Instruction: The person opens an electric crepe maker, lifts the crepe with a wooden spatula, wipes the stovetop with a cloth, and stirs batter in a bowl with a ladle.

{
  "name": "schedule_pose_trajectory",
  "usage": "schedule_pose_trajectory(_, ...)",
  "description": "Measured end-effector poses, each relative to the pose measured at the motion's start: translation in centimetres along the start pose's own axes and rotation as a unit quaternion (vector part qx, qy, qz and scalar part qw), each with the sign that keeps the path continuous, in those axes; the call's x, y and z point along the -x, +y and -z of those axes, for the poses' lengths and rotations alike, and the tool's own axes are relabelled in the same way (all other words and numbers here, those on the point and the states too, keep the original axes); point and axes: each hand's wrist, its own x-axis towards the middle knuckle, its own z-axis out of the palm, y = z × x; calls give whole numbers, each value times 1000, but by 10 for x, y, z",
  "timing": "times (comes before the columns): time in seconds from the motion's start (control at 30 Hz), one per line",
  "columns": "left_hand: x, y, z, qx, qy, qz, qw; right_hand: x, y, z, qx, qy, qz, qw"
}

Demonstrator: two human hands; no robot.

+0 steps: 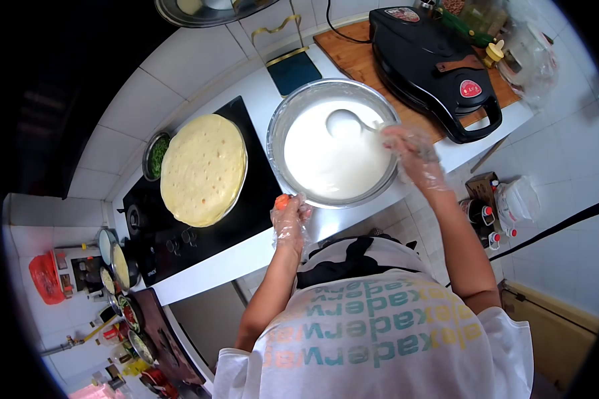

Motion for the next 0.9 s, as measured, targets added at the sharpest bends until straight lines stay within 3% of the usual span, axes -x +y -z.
schedule_pose_trajectory(0.07, 0, 5, -2, 7, 5, -15, 1000, 1, -5, -8, 57, -60, 67, 994)
schedule_pose_trajectory(0.17, -9, 7, 5, 13, 20, -29, 999, 11, -17, -6, -60, -75, -18, 995)
schedule_pose_trajectory(0.2, -10, 9, 6, 11, 30, -28, 999, 12, -13, 1, -63, -63, -15, 996)
schedule_pose_trajectory(0.3, -9, 9, 8, 6, 24, -27, 999, 4, -17, 28, 27, -71, -113, 991)
schedule_pose_trajectory(0.33, -10, 8, 9, 2, 8, -24, 1000, 0, -39, 27, 1, -41, -172, 984)
schedule_pose_trajectory(0.43, -6, 10, 5, 11, 36, -27, 999, -5, -25, 10, 38, 4, -38, 999)
schedule_pose_trajectory(0.47, -6, 10, 6, 4, 21, -26, 999, -9, -12, -3, -58, 6, -43, 997)
schedule_pose_trajectory(0.6, -2, 10, 15, -7, 1, -52, 999, 0, -21, -7, -24, -101, -74, 992)
schedule_pose_trajectory(0.7, 3, 11, 32, -27, 34, -92, 995, 1, -28, 19, -42, -89, -195, 976)
schedule_pose_trajectory(0.8, 25, 31, 39, -95, 74, -128, 984, -6, -29, 21, -50, -40, -172, 983)
schedule_pose_trajectory(0.9, 48, 61, 40, -235, -52, -228, 944, -12, -8, 2, -81, -11, -95, 992)
